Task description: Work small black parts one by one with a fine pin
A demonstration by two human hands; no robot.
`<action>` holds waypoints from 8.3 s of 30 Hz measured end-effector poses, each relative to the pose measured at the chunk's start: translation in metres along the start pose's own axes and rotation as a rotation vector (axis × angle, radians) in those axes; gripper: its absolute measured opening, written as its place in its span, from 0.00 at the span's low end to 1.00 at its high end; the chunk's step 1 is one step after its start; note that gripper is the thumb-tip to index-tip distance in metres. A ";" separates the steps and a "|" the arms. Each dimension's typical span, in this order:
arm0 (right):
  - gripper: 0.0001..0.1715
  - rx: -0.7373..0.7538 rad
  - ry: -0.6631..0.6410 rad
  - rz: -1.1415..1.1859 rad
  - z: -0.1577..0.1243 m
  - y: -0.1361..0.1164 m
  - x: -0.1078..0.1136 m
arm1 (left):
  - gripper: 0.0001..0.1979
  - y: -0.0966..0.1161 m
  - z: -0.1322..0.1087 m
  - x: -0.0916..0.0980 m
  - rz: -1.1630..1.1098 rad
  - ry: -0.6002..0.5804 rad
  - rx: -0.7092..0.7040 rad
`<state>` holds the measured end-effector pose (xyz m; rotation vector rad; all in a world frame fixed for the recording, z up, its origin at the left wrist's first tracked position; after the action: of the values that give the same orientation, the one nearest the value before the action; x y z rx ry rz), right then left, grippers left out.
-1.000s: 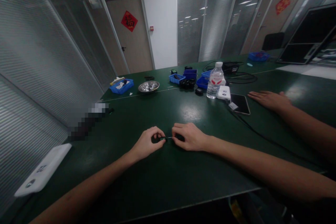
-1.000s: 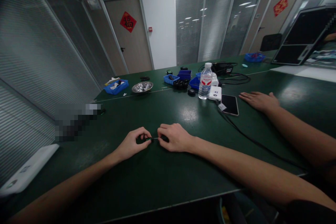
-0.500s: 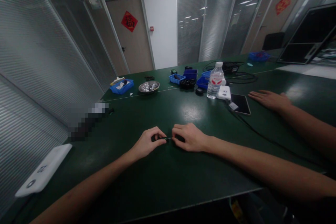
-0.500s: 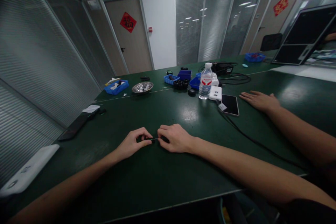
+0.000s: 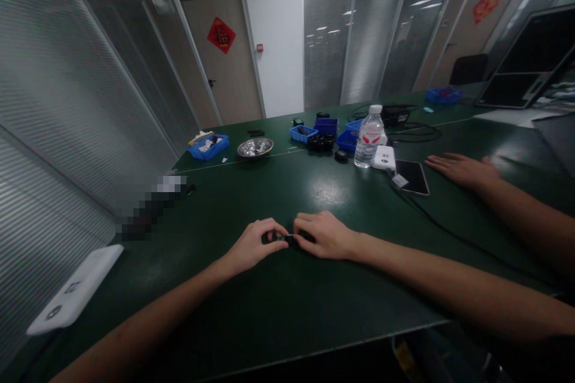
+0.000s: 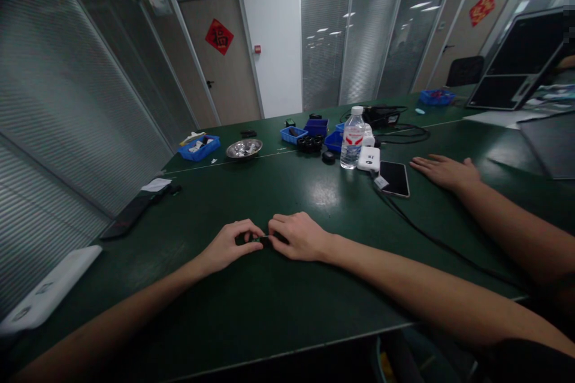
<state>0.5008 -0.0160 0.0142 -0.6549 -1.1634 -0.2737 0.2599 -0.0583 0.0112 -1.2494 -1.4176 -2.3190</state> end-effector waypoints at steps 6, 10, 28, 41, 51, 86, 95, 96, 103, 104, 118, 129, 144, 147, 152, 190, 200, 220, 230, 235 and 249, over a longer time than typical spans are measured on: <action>0.08 -0.101 0.011 0.027 0.002 0.001 0.001 | 0.13 -0.004 -0.001 0.000 0.048 0.136 0.030; 0.08 -0.123 0.012 0.059 0.002 0.002 0.002 | 0.14 -0.012 -0.004 0.008 0.085 0.143 0.043; 0.10 -0.123 -0.016 0.079 0.001 0.002 0.004 | 0.18 -0.182 -0.081 0.168 0.398 0.667 0.313; 0.10 -0.118 0.002 0.076 0.001 0.004 0.003 | 0.30 -0.207 -0.115 0.192 0.779 0.224 0.286; 0.09 -0.112 0.007 0.074 0.002 0.005 0.001 | 0.27 -0.214 -0.109 0.189 0.641 0.412 0.353; 0.09 -0.099 0.002 0.079 0.002 0.005 0.001 | 0.26 -0.195 -0.101 0.185 0.524 0.516 0.539; 0.09 -0.107 -0.004 0.067 0.002 0.006 -0.001 | 0.22 -0.182 -0.088 0.187 0.710 0.338 0.504; 0.10 -0.107 -0.004 0.068 0.002 0.006 -0.001 | 0.21 -0.178 -0.086 0.185 0.738 0.313 0.494; 0.10 -0.104 -0.007 0.077 0.002 0.006 -0.001 | 0.24 -0.158 -0.068 0.163 0.957 0.233 0.488; 0.10 -0.106 -0.010 0.080 0.002 0.006 0.000 | 0.25 -0.157 -0.066 0.160 0.983 0.229 0.489; 0.10 -0.108 -0.019 0.096 0.002 0.003 0.004 | 0.22 -0.146 -0.053 0.138 0.866 0.190 0.367; 0.08 -0.124 0.013 0.055 0.003 0.005 -0.001 | 0.12 -0.014 -0.005 0.020 0.365 -0.083 -0.346; 0.08 -0.069 0.023 0.032 0.002 0.005 0.000 | 0.06 -0.006 -0.003 0.008 0.177 -0.029 -0.300; 0.08 -0.063 0.020 0.042 0.002 0.005 0.000 | 0.06 -0.008 -0.004 0.008 0.167 -0.026 -0.286; 0.07 -0.042 0.010 0.055 0.002 0.004 0.000 | 0.06 -0.010 -0.005 0.009 0.156 -0.021 -0.266; 0.07 -0.034 -0.093 0.083 0.003 0.008 0.006 | 0.12 -0.004 -0.001 0.010 0.202 -0.087 -0.279; 0.08 -0.020 -0.069 0.045 -0.001 0.005 0.003 | 0.15 -0.004 -0.001 0.011 0.189 -0.115 -0.290; 0.08 0.003 -0.041 0.021 -0.004 -0.004 0.000 | 0.15 -0.003 -0.001 0.013 0.115 -0.130 -0.294; 0.08 -0.007 -0.042 0.059 -0.003 -0.006 -0.001 | 0.15 -0.003 -0.001 0.011 0.065 -0.141 -0.296; 0.08 -0.026 -0.045 0.066 -0.003 -0.005 0.001 | 0.15 -0.003 -0.001 0.012 0.073 -0.094 -0.248; 0.08 -0.040 -0.042 0.058 -0.002 -0.005 0.001 | 0.10 -0.004 -0.001 0.009 0.151 -0.063 -0.228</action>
<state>0.5004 -0.0214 0.0163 -0.7312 -1.1795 -0.2360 0.2511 -0.0548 0.0152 -1.4463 -1.0562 -2.4085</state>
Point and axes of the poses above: each hand's wrist, its own z-axis towards the middle knuckle, its own x-axis out of the back of the hand, y = z × x, the point moved 1 cm from there along z, towards the middle knuckle, and after that the axes turned 11 degrees about -x, right-handed, at the moved point
